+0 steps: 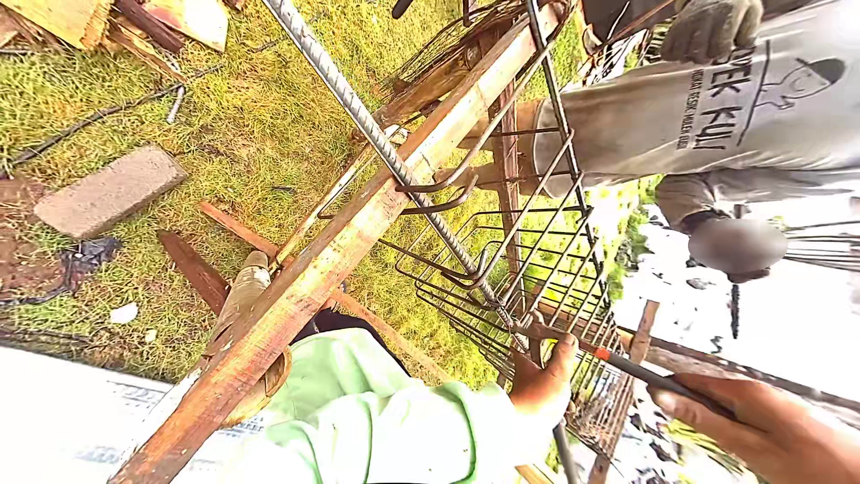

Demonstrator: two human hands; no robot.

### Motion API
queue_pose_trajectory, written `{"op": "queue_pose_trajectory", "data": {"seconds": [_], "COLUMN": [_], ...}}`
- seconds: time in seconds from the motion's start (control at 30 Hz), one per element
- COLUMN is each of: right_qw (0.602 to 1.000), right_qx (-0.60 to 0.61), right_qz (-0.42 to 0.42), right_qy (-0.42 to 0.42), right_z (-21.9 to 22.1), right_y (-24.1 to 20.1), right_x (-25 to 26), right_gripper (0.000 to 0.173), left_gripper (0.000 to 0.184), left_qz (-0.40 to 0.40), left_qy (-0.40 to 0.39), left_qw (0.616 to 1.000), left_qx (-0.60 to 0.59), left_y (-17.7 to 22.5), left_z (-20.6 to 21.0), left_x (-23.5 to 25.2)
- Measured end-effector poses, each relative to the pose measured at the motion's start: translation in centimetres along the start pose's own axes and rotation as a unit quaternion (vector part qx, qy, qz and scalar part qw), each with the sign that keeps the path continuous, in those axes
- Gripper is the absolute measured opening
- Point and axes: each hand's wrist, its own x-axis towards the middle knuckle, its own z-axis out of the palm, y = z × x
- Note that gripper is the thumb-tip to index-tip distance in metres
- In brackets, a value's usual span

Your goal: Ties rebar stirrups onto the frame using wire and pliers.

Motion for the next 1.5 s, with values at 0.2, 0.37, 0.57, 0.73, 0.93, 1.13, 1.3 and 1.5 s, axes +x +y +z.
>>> {"op": "queue_pose_trajectory", "data": {"seconds": [0.2,0.37,0.57,0.73,0.93,1.13,1.3,1.5], "right_qw": [0.992,0.972,0.945,0.909,0.870,0.849,0.823,0.974], "right_qx": [-0.019,-0.116,-0.188,-0.296,-0.357,-0.381,-0.384,-0.222], "right_qz": [-0.015,-0.056,-0.099,-0.075,-0.125,-0.160,-0.225,0.039], "right_qy": [0.124,0.199,0.247,0.283,0.316,0.329,0.354,0.028], "right_z": [0.8,1.8,1.9,2.8,3.4,3.6,2.9,1.4], "right_y": [-2.0,-4.8,-6.8,-8.3,-8.5,-8.8,-7.5,-7.8], "right_x": [-1.1,0.6,0.5,0.3,0.2,0.0,0.5,0.8], "right_gripper": [0.041,0.024,0.019,0.024,0.024,0.015,0.020,0.045], "left_gripper": [0.075,0.066,0.073,0.076,0.083,0.062,0.047,0.052], "left_qz": [0.026,0.030,-0.035,0.017,0.026,0.015,-0.006,0.014], "left_qy": [-0.052,-0.111,-0.111,-0.152,-0.189,-0.126,-0.039,-0.027], "left_qw": [0.998,0.987,0.981,0.968,0.960,0.955,0.958,0.974], "left_qx": [0.019,-0.109,-0.154,-0.198,-0.205,-0.269,-0.285,-0.224], "left_y": [0.4,-1.7,2.9,-0.2,1.1,3.7,5.8,4.7], "left_z": [0.6,0.5,1.0,0.0,-0.3,0.1,0.8,1.7], "left_x": [2.5,5.3,0.5,3.8,1.7,-0.4,-2.5,-1.8]}}
